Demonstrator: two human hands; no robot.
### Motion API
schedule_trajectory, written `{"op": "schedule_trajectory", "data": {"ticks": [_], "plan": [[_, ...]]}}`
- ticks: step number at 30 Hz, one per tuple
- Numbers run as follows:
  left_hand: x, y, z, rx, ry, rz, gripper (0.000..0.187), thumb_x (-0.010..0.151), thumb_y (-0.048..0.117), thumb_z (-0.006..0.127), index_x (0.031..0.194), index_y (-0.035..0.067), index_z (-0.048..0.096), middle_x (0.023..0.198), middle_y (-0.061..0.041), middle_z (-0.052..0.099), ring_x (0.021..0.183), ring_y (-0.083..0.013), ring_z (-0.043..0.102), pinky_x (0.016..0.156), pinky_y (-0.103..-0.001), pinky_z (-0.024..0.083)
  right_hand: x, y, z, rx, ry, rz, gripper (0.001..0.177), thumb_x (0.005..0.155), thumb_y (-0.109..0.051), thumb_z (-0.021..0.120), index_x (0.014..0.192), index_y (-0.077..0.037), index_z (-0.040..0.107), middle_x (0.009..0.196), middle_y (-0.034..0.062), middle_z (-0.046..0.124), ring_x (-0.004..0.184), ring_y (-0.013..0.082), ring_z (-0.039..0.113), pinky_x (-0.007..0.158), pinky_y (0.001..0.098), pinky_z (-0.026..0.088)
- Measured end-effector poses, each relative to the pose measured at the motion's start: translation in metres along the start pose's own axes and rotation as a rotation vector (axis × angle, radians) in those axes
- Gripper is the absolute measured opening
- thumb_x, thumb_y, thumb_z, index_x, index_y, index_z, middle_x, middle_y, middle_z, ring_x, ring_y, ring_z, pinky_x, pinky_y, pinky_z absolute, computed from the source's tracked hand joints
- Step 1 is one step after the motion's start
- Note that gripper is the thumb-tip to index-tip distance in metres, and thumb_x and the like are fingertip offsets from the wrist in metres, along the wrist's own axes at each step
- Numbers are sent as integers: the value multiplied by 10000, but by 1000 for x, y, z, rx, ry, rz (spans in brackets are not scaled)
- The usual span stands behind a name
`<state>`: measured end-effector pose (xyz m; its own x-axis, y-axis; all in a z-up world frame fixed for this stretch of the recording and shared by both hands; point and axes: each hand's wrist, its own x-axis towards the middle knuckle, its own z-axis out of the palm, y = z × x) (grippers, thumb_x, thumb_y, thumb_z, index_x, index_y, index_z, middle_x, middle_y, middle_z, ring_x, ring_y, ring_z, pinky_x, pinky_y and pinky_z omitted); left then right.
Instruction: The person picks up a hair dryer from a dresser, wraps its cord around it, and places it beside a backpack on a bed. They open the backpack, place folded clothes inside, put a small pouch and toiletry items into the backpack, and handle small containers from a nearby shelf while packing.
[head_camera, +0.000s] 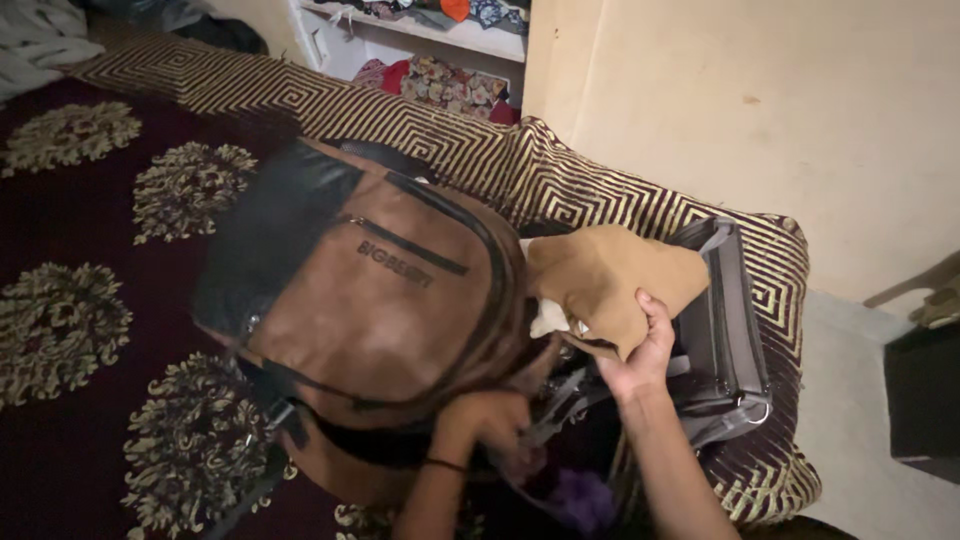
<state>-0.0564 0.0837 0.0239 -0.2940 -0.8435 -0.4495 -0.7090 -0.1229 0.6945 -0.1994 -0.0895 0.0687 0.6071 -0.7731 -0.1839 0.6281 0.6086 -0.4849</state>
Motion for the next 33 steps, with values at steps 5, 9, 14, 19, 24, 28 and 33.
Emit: {"op": "schedule_trajectory", "data": {"ticks": [5, 9, 14, 19, 24, 28, 33], "plan": [[-30, 45, -23, -37, 634, -183, 451, 797, 512, 879, 871, 69, 841, 777, -150, 737, 668, -275, 695, 647, -410, 539, -4, 5, -3, -12, 38, 20, 549, 837, -329, 634, 1356, -153, 597, 1324, 47, 671, 1239, 298, 613, 1081, 551, 454], [-48, 59, -45, -118, 1406, -156, 399, 776, 320, 860, 1081, 120, 700, 1067, -111, 738, 1012, -297, 698, 880, -415, 541, -5, 6, 3, -25, 13, 4, 565, 830, -340, 629, 1362, -152, 597, 1335, 49, 673, 1245, 306, 617, 1085, 549, 458], [-53, 44, -55, 185, 1344, -404, 1004, 547, 310, 959, 1419, 83, 515, 1525, -170, 471, 1405, -410, 349, 1129, -543, 253, -1, 12, 8, -53, 33, 13, 542, 838, -343, 618, 1347, -159, 596, 1322, 38, 669, 1240, 290, 618, 1084, 560, 464], [-42, 32, -54, 296, 1356, -342, 802, 672, 211, 861, 1381, 92, 507, 1439, -210, 544, 1375, -419, 448, 1153, -533, 287, 3, 9, 0, -59, 14, -13, 511, 851, -335, 619, 1325, -146, 595, 1301, 44, 673, 1219, 290, 627, 1079, 548, 466], [-45, 31, -60, 73, 1275, -411, 724, 892, 71, 647, 1570, 197, 428, 1296, -295, 615, 1211, -470, 570, 1034, -518, 440, 6, 1, -15, -113, 40, -33, 492, 872, -289, 635, 1325, -100, 612, 1273, 57, 692, 1199, 273, 640, 1071, 472, 488], [-49, 38, -60, 198, 1320, -294, 595, 917, 15, 559, 1479, 210, 550, 1353, -271, 637, 1271, -453, 573, 1106, -505, 447, 4, 4, -23, -180, 141, -153, 479, 888, -175, 673, 1349, -84, 580, 1250, 44, 666, 1191, 248, 631, 1037, 439, 513], [-26, 50, -43, 361, 1311, -431, 532, 782, 397, 728, 1230, 111, 713, 1518, -381, 378, 1415, -566, 252, 1118, -645, 259, 7, 13, -22, -207, 127, -546, 673, 876, -60, 683, 1477, -139, 392, 1373, 48, 586, 1252, 240, 602, 1057, 419, 518]]}}
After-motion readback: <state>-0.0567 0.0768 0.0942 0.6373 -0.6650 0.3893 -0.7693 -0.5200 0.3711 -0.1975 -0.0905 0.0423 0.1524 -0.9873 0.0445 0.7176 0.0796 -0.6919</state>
